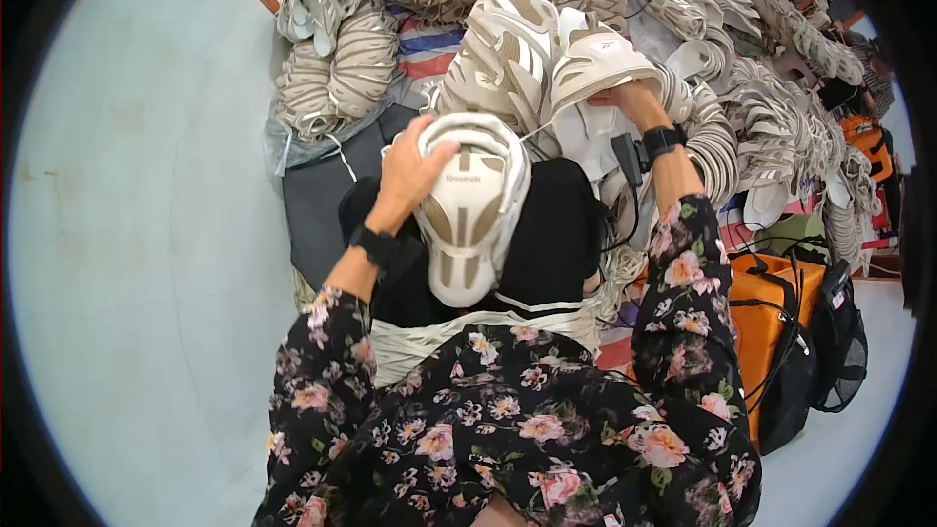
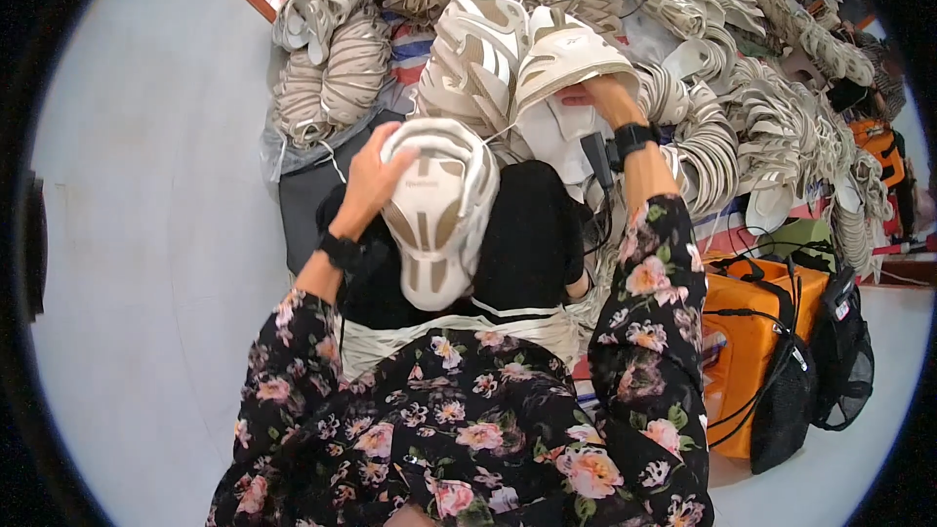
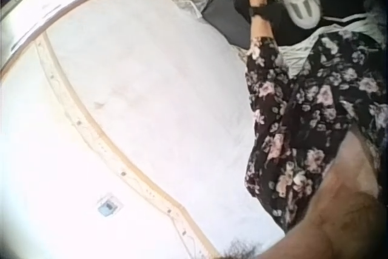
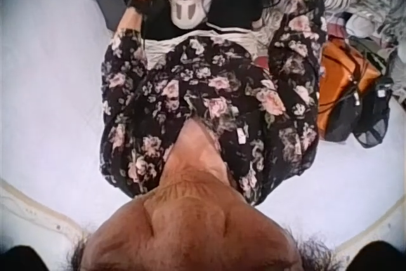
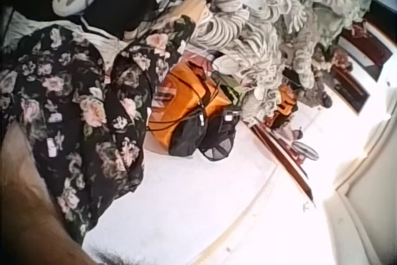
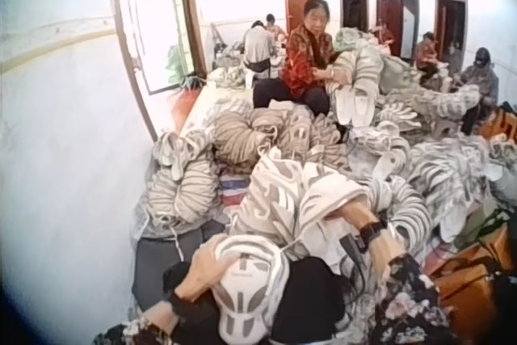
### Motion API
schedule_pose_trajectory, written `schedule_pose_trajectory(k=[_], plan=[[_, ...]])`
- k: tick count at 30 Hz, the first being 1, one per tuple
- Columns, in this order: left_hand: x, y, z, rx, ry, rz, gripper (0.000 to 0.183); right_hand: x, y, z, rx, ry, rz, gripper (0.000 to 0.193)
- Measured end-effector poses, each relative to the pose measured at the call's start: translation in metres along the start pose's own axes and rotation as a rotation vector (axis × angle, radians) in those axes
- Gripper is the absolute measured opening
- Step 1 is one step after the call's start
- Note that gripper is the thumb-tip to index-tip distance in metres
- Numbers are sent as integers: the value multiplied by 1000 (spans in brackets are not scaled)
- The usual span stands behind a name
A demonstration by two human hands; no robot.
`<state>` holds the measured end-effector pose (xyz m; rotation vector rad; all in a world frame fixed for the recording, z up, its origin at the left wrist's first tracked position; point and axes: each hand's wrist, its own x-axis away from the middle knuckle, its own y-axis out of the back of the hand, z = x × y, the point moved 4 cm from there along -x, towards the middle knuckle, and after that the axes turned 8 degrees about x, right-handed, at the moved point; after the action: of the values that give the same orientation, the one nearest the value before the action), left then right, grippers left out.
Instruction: Lacing shoe uppers in a shoe manufacturing facility.
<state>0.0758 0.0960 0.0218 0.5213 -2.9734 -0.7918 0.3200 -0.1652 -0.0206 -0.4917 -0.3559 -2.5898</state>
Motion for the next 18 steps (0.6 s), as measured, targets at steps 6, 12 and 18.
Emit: schedule_pose_trajectory(k=[6, 12, 18], plan=[[-12, 10, 11, 285, -11, 218, 63, 101, -5, -6, -340, 434, 133, 44], [0, 14, 21, 453, -122, 386, 96, 204, -80, 5, 557, 752, -360, 25], [-16, 2, 27, 429, -47, 378, 99, 113, -171, 33, 712, 1163, -96, 50]])
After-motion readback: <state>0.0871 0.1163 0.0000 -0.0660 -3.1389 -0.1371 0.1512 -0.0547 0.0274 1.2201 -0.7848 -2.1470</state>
